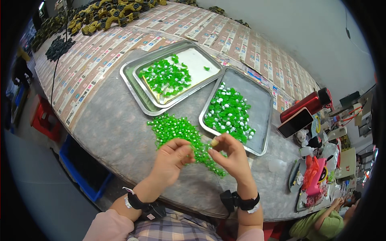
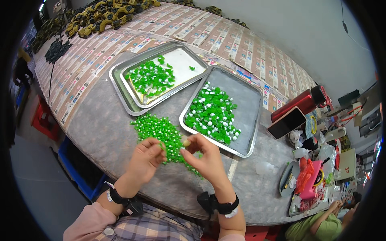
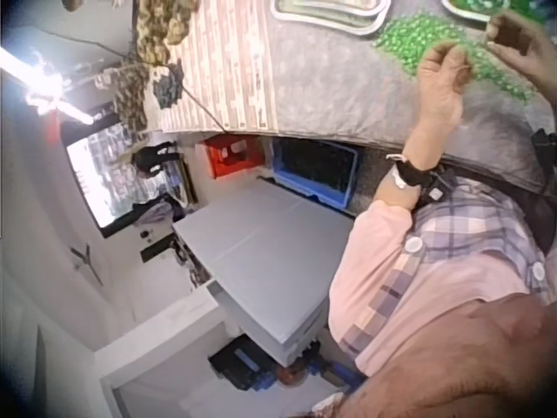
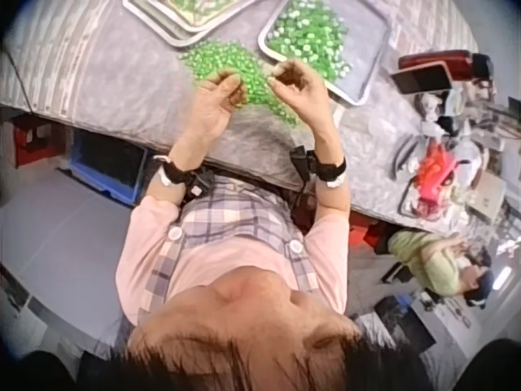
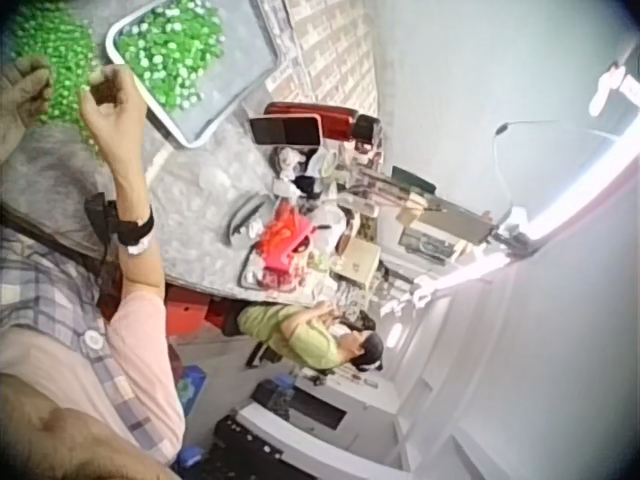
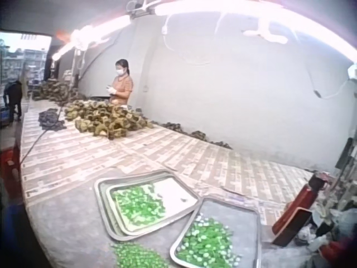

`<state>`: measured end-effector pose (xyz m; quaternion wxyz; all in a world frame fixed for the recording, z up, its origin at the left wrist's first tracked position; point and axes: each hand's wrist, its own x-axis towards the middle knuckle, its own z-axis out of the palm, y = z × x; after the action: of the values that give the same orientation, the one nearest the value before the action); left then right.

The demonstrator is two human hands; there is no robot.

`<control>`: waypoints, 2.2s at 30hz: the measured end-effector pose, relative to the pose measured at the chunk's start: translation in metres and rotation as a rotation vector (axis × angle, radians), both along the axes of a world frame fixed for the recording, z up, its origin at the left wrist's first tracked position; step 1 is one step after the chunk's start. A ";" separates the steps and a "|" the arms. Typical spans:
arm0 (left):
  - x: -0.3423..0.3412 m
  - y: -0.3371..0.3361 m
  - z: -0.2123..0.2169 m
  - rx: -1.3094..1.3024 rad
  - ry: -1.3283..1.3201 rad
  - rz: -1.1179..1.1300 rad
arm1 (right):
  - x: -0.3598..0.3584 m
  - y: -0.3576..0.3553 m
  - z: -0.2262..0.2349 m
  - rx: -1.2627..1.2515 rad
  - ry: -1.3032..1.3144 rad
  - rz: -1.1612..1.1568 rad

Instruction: The person repeatedly picks up small green plastic components and white spherical beads from a table. They apply a small amount of liquid from a squeeze bottle to the green part and then attach the white bead to it. The assembled units are placed into a metal tray. The process is repeated continuously throughout the clip.

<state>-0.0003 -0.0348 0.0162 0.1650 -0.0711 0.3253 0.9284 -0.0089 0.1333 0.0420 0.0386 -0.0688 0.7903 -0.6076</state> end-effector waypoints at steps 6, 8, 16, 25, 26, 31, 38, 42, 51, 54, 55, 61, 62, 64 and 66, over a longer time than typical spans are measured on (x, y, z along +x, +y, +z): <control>0.005 0.039 -0.004 0.074 -0.054 -0.211 | 0.036 0.025 -0.012 -0.231 -0.164 -0.052; 0.005 0.044 -0.007 0.067 -0.051 -0.251 | 0.044 0.032 -0.019 -0.278 -0.188 -0.083; 0.007 0.061 -0.014 -0.033 -0.044 -0.334 | 0.048 0.047 -0.029 -0.578 -0.157 -0.230; 0.003 0.058 -0.017 -0.049 -0.055 -0.287 | 0.053 0.039 -0.027 -0.485 -0.204 -0.279; 0.003 0.058 -0.016 -0.045 -0.059 -0.279 | 0.052 0.038 -0.027 -0.514 -0.198 -0.285; 0.005 0.056 -0.014 -0.031 -0.051 -0.335 | 0.050 0.034 -0.030 -0.596 -0.180 -0.290; 0.003 0.053 -0.015 -0.037 -0.068 -0.315 | 0.050 0.036 -0.027 -0.579 -0.219 -0.269; 0.004 0.054 -0.017 -0.143 -0.024 -0.265 | 0.049 0.037 -0.027 -0.575 -0.118 -0.320; 0.006 0.055 -0.016 -0.278 0.105 -0.262 | 0.051 0.034 -0.025 -0.482 -0.096 -0.292; 0.006 0.054 -0.014 -0.450 0.271 -0.242 | 0.051 0.036 -0.027 -0.481 -0.154 -0.265; 0.005 0.053 -0.014 -0.483 0.295 -0.248 | 0.050 0.036 -0.028 -0.483 -0.175 -0.252; -0.002 0.046 -0.002 -0.901 0.772 -0.193 | 0.051 0.039 -0.026 -0.513 -0.191 -0.217; -0.003 0.045 0.000 -0.952 0.839 -0.192 | 0.050 0.041 -0.026 -0.485 -0.201 -0.197; -0.003 0.043 -0.002 -1.005 0.923 -0.171 | 0.051 0.043 -0.026 -0.427 -0.225 -0.160; -0.003 0.043 -0.003 -1.035 0.963 -0.162 | 0.052 0.045 -0.029 -0.424 -0.249 -0.149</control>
<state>-0.0031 0.0083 0.0132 0.0164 0.3020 0.7656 0.5678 0.0430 0.1781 0.0130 0.0754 0.0587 0.6374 -0.7646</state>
